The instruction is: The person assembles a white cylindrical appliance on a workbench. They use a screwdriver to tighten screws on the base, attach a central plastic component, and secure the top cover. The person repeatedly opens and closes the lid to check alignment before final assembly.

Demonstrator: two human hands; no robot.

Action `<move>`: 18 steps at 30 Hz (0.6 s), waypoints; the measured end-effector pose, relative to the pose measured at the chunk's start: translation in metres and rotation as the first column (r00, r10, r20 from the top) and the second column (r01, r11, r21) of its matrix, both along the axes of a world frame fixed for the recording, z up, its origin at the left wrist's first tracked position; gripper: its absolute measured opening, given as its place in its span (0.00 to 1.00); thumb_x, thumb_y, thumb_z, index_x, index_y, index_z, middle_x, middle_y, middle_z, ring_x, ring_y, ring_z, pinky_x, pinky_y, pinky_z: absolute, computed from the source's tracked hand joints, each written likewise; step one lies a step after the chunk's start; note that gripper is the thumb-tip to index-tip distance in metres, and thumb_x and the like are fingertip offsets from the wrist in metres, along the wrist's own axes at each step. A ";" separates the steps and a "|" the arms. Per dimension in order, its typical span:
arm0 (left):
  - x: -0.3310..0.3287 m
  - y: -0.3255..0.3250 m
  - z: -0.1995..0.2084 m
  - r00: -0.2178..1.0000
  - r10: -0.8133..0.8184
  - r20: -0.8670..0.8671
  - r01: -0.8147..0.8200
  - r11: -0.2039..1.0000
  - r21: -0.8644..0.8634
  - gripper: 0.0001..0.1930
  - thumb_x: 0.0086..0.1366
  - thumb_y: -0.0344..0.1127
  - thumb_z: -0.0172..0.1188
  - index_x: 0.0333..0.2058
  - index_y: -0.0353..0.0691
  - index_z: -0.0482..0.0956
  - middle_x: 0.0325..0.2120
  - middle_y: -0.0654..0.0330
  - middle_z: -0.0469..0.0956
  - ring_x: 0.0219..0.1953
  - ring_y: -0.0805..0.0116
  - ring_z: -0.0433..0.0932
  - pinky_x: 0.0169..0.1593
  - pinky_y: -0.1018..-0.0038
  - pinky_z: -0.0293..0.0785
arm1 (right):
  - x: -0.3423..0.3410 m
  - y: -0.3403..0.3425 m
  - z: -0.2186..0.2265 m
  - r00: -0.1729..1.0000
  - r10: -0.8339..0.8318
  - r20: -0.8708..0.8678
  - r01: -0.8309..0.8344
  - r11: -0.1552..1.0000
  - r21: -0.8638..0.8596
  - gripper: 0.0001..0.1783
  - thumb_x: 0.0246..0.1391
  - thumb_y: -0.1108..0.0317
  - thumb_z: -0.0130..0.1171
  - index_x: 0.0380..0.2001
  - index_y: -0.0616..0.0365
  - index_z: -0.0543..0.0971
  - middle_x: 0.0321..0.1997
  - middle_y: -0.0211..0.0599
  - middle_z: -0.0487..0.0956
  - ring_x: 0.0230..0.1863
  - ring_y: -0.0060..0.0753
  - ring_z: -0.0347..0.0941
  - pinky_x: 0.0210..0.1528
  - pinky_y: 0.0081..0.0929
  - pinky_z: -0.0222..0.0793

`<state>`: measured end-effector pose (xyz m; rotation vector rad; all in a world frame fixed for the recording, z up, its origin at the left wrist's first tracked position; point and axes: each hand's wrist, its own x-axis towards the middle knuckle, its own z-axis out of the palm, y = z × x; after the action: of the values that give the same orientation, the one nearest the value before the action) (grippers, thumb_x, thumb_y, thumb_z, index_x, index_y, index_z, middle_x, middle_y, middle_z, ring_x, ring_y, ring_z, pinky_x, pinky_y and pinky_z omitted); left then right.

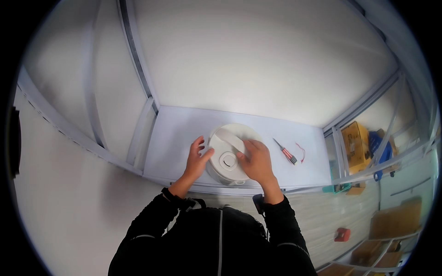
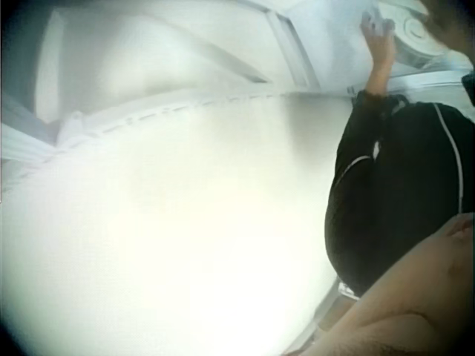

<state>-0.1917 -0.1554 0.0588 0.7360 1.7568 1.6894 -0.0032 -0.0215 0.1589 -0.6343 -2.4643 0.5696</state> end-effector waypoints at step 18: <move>0.015 -0.013 -0.003 0.955 -0.252 -0.156 0.274 0.952 0.134 0.59 0.56 0.50 0.78 0.75 0.32 0.51 0.72 0.43 0.57 0.75 0.47 0.56 0.76 0.54 0.53 | 0.028 0.027 -0.017 0.985 -0.162 -0.059 0.125 0.907 -0.401 0.19 0.71 0.57 0.58 0.47 0.66 0.83 0.40 0.38 0.82 0.42 0.27 0.74 0.48 0.28 0.71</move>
<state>-0.1768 -0.1688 0.0559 1.1288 1.5457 1.6350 0.0250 0.0059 0.1424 -0.9164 -2.2061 1.0290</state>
